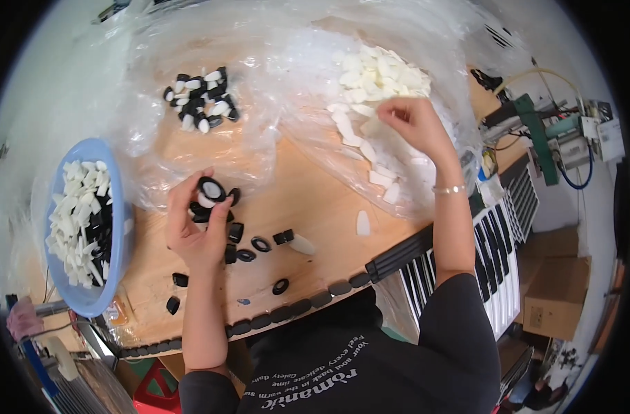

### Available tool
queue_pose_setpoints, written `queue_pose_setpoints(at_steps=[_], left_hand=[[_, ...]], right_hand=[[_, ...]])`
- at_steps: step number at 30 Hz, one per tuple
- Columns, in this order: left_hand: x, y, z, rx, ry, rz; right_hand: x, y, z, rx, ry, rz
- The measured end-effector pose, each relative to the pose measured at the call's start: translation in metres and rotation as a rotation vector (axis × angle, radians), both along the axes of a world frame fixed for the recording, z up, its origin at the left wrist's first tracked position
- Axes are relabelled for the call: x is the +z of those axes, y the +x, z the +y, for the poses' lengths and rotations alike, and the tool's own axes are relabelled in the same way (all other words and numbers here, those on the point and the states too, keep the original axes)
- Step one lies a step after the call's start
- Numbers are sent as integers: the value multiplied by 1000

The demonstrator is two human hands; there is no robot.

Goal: Assembling small black and white plastic components at a workbench.

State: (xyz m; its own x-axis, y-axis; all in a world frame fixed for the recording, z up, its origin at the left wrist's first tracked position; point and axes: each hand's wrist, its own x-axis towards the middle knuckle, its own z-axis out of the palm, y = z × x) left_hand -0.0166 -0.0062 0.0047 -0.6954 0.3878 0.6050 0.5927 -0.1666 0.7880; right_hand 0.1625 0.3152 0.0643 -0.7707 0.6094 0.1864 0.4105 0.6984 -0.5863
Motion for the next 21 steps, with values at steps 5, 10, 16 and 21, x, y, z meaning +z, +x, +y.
queue_pose_setpoints(at_steps=[5, 10, 16, 21], left_hand=[[-3, 5, 4, -43, -20, 51], [-3, 7, 7, -57, -44, 110], [-4, 6, 1, -86, -102, 143], [2, 12, 9, -37, -104, 127]], right_hand=[[-16, 59, -22, 148, -96, -225], [-33, 90, -26, -37, -75, -256], [-51, 87, -39, -123, 45, -278], [-37, 73, -44, -79, 385, -130]])
